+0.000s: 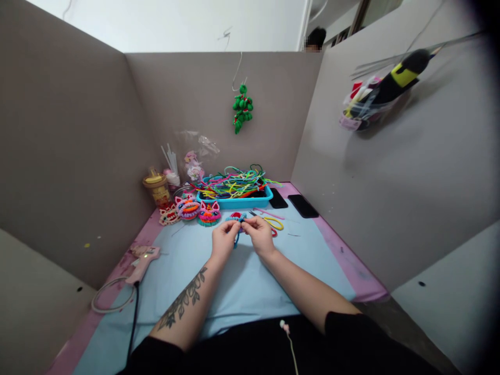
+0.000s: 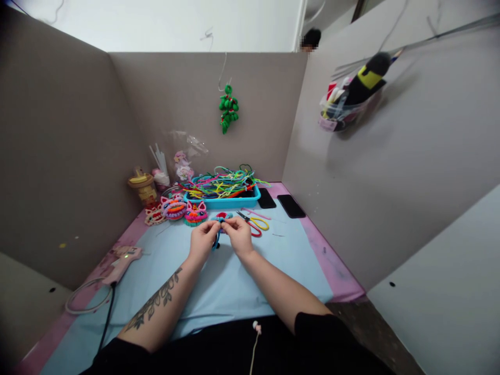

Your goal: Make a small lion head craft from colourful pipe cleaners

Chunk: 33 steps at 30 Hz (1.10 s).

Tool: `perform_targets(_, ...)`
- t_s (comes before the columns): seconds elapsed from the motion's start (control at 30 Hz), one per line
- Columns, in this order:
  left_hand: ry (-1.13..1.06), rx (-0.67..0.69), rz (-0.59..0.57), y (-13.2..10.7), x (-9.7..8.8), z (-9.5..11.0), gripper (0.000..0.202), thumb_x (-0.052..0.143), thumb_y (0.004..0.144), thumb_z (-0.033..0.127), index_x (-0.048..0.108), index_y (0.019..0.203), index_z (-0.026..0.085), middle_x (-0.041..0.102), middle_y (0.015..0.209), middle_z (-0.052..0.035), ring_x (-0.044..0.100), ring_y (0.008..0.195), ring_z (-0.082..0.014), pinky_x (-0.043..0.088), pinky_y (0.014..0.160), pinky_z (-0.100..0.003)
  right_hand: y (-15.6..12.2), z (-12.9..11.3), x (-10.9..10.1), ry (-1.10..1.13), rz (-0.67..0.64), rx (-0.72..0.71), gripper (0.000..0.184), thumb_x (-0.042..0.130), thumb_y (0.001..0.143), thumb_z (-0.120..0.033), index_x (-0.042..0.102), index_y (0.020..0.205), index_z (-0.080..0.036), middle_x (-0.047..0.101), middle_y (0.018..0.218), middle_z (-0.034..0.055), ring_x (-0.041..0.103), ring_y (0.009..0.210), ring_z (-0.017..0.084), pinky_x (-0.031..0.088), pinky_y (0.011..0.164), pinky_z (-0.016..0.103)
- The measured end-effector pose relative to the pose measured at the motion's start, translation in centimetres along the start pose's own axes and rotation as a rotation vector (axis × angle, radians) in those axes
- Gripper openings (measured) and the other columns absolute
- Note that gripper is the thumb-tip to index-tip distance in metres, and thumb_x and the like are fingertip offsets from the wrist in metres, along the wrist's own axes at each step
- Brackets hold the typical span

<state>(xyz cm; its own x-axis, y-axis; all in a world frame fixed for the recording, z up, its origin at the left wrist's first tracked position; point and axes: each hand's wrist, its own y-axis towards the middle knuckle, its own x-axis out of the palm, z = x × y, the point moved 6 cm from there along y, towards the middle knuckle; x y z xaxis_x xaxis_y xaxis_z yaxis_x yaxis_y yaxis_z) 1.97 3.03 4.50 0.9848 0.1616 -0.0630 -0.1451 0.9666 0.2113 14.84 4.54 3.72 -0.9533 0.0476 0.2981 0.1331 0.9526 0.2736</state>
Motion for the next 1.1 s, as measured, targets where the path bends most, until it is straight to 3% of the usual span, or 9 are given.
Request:
perform_targets(0.17,0.002,0.017,0.016,0.0,0.0,0.3,0.03,0.058,0.072,0.042,0.064,0.075,0.013,0.057,0.055,0.0001,0.05,0.051,-0.0104,0.038,0.049,-0.021,0.1,0.8,-0.1,-0.011,-0.041,0.037,0.024,0.071,0.062,-0.037,0.061,0.072,-0.018,0.063,0.06,0.0006,0.059,0.057,0.015,0.046,0.052,0.026)
perform_targets(0.37,0.043,0.002,-0.014,0.3,-0.4,0.0,0.029,0.056,0.073,0.043,0.059,0.068,0.015,0.046,0.048,0.0046,0.04,0.045,-0.0078,0.033,0.045,-0.019,1.4,0.5,-0.9,-0.096,-0.108,0.033,0.028,0.065,0.068,-0.044,0.066,0.075,-0.017,0.063,0.064,0.0014,0.05,0.053,0.01,0.04,0.047,0.022)
perform_targets(0.63,0.07,-0.024,-0.193,0.2,0.2,-0.2,0.027,0.056,0.073,0.041,0.055,0.067,0.015,0.043,0.049,0.0059,0.036,0.044,-0.0066,0.029,0.044,-0.019,2.0,-0.8,-1.1,-0.313,-0.305,-0.039,0.025,0.064,0.069,-0.041,0.065,0.068,-0.016,0.058,0.062,-0.0004,0.047,0.056,0.011,0.038,0.054,0.023)
perform_targets(0.8,0.1,-0.011,-0.261,0.1,0.7,-0.3,0.027,0.055,0.073,0.042,0.055,0.068,0.015,0.045,0.051,0.0051,0.037,0.045,-0.0073,0.029,0.045,-0.019,1.7,-0.9,-0.6,-0.416,-0.358,-0.072,0.02,0.061,0.072,-0.035,0.062,0.064,-0.016,0.055,0.059,-0.0019,0.047,0.058,0.011,0.038,0.057,0.023)
perform_targets(0.93,0.117,0.0,-0.272,0.2,0.7,-0.5,0.027,0.056,0.073,0.042,0.057,0.069,0.015,0.047,0.053,0.0043,0.038,0.047,-0.0073,0.03,0.046,-0.019,1.4,-1.1,-0.4,-0.48,-0.326,-0.095,0.021,0.057,0.074,-0.031,0.058,0.059,-0.017,0.051,0.056,-0.0027,0.045,0.057,0.011,0.036,0.055,0.023)
perform_targets(1.1,0.12,0.017,-0.246,0.3,0.5,-0.4,0.027,0.055,0.073,0.041,0.057,0.07,0.015,0.048,0.055,0.0041,0.04,0.048,-0.0076,0.031,0.047,-0.019,1.3,-0.8,-0.4,-0.352,-0.342,0.036,0.021,0.06,0.071,-0.036,0.06,0.064,-0.016,0.051,0.054,-0.0027,0.042,0.049,0.009,0.033,0.046,0.021)
